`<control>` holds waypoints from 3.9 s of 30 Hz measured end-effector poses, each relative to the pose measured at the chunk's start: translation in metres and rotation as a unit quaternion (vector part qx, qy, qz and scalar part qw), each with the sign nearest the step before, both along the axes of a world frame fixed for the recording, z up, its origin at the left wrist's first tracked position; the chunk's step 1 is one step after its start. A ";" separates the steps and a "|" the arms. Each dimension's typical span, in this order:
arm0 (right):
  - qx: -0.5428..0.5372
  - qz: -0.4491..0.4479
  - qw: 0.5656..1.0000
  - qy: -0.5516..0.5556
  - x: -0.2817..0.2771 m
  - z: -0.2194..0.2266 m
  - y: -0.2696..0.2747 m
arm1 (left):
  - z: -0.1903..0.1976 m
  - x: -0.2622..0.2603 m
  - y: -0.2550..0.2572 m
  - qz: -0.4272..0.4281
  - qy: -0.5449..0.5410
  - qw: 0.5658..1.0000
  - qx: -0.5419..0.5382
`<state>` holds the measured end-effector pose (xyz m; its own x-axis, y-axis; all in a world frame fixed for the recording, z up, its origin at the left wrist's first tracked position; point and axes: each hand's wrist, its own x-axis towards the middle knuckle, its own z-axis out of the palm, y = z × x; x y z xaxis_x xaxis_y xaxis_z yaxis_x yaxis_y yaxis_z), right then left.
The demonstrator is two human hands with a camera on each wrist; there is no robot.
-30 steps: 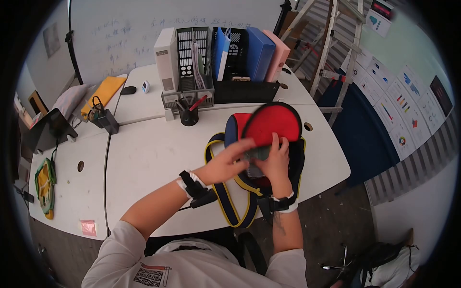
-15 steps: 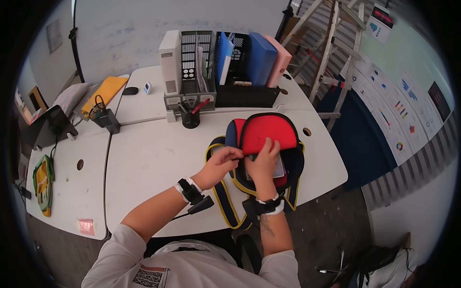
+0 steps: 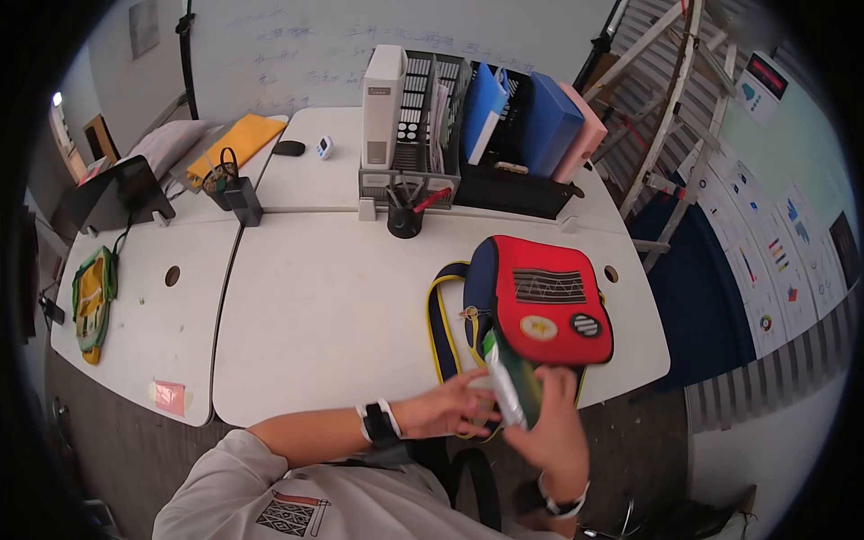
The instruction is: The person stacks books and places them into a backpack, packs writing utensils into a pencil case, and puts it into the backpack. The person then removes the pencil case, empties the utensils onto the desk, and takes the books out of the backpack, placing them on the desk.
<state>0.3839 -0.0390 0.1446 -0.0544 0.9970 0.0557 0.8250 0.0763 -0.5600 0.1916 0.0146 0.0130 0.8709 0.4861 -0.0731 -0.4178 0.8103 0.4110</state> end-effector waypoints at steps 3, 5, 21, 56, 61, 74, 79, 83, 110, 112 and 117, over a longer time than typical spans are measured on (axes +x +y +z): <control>0.001 0.039 0.999 -0.001 -0.041 -0.002 -0.031 | 0.013 -0.001 -0.029 0.018 -0.038 0.999 -0.020; -0.003 0.097 0.994 -0.048 -0.059 -0.006 -0.042 | 0.012 -0.014 -0.031 0.006 -0.037 0.998 -0.054; 0.048 0.139 0.984 0.098 -0.099 -0.059 0.035 | -0.009 -0.192 0.081 0.390 0.004 0.917 -0.082; -0.151 0.239 0.947 0.156 -0.170 -0.059 0.127 | -0.035 -0.182 -0.014 0.249 -0.012 0.965 -0.086; -0.131 0.219 0.961 0.108 -0.180 -0.027 0.112 | -0.016 -0.164 -0.016 0.324 0.091 0.939 -0.068; 0.044 0.236 0.958 0.155 -0.210 -0.026 0.069 | -0.033 -0.155 -0.003 0.317 0.099 0.943 -0.009; 0.103 0.271 0.948 0.131 -0.209 -0.026 0.066 | -0.034 -0.157 0.006 0.321 0.213 0.919 0.082; 0.149 0.285 0.936 0.143 -0.206 -0.026 0.067 | -0.027 -0.154 0.016 0.329 0.320 0.882 0.104; 0.081 0.056 0.980 0.175 -0.109 -0.082 0.075 | -0.018 -0.236 0.075 0.392 0.450 0.801 0.052; 0.097 0.066 0.979 0.166 -0.106 -0.088 0.072 | -0.036 -0.263 0.103 0.425 0.428 0.796 0.050; 0.067 0.069 0.971 0.218 -0.115 -0.084 0.067 | -0.021 -0.278 0.122 0.530 0.349 0.771 0.047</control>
